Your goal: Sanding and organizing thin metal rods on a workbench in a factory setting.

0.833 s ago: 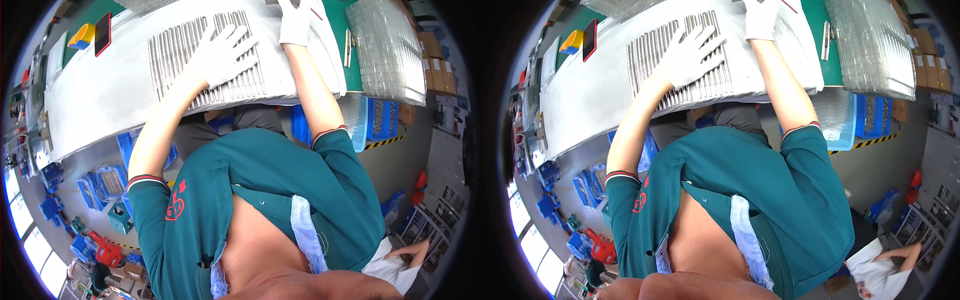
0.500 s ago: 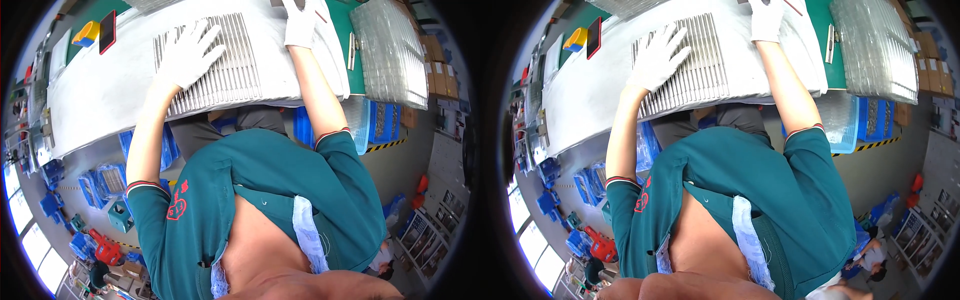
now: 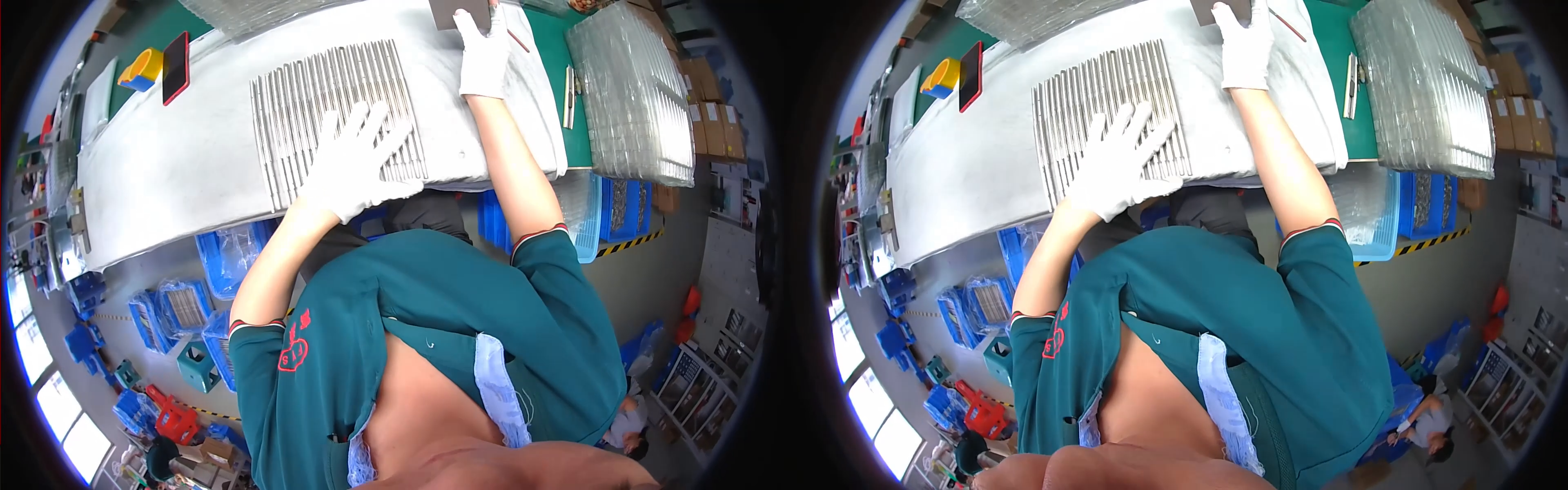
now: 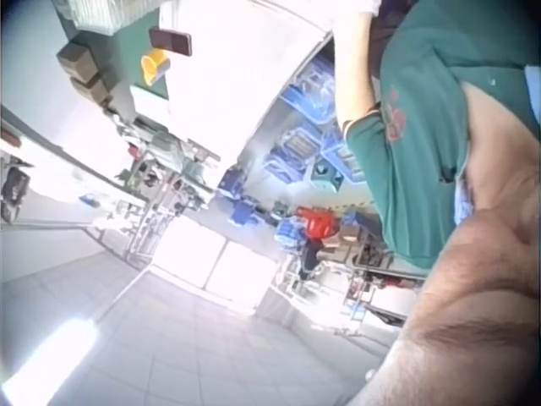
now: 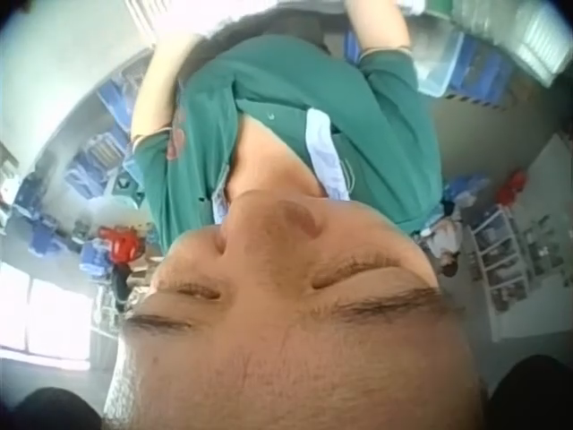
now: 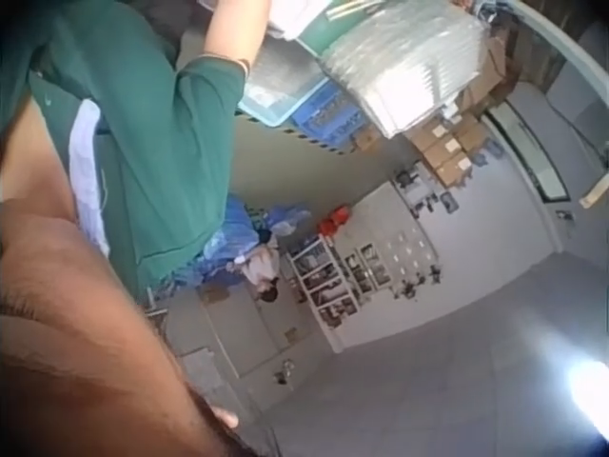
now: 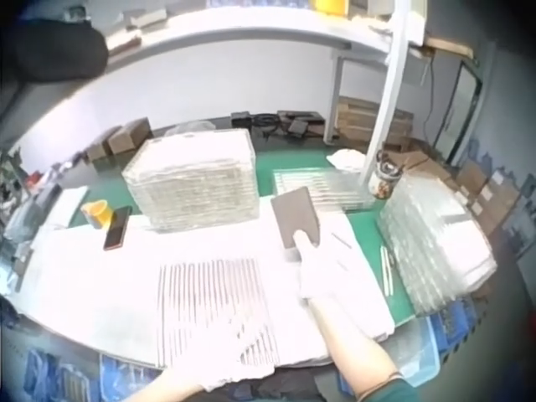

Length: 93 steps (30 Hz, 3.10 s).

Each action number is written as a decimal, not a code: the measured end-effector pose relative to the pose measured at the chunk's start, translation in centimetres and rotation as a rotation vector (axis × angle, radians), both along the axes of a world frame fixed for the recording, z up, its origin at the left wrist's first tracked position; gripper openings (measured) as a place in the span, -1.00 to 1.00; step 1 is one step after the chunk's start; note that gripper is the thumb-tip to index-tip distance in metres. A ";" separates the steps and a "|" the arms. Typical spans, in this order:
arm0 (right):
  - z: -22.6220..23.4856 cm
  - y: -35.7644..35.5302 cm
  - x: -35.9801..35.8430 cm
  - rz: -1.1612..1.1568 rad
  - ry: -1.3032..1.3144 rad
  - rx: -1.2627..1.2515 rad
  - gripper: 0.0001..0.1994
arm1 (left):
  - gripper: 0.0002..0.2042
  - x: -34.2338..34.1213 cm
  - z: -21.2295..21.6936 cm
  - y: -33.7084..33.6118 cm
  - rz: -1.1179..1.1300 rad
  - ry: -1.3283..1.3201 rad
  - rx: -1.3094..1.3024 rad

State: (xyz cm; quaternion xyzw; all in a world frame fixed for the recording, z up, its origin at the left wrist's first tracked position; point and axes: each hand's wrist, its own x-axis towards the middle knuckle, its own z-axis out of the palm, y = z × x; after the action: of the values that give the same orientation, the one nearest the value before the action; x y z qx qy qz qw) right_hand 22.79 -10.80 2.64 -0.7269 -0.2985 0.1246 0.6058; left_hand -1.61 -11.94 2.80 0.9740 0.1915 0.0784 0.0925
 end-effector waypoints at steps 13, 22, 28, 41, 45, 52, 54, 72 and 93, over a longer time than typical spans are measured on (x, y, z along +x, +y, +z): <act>-1.4 1.1 0.5 0.087 0.105 0.430 -0.38 | -0.17 4.1 0.1 -1.0 -0.063 0.025 -0.076; -0.5 0.6 0.4 0.085 0.096 0.396 -0.38 | -0.23 -0.3 0.3 -0.4 0.029 0.049 0.035; -2.3 1.1 1.1 0.114 0.128 0.416 -0.36 | -0.21 2.0 -0.1 -1.3 -0.025 0.002 -0.037; -1.6 1.3 1.0 0.111 0.151 0.408 -0.36 | -0.21 -4.0 0.2 1.5 0.294 0.116 0.053; -2.6 1.5 1.6 0.119 0.123 0.424 -0.36 | -0.21 -1.9 -0.4 0.9 0.233 0.046 0.060; -2.8 1.4 1.8 0.102 0.155 0.452 -0.36 | -0.21 -2.7 0.8 1.4 0.287 -0.021 0.022; -2.5 1.2 1.8 0.083 0.138 0.444 -0.36 | -0.24 -4.7 2.2 2.8 0.422 0.093 -0.022; -1.9 1.1 1.2 0.118 0.135 0.410 -0.37 | -0.25 -2.6 0.1 -0.3 0.095 -0.162 -0.112; -3.0 1.6 2.0 0.107 0.157 0.450 -0.36 | -0.26 0.7 -1.3 1.3 0.171 -0.100 0.086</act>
State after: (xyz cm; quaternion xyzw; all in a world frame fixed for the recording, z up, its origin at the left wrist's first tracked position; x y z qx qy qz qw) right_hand 24.84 -9.21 -0.37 -0.5450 -0.3087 0.1429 0.7663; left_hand -0.95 -10.60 1.51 0.9520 0.2655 0.1428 0.0532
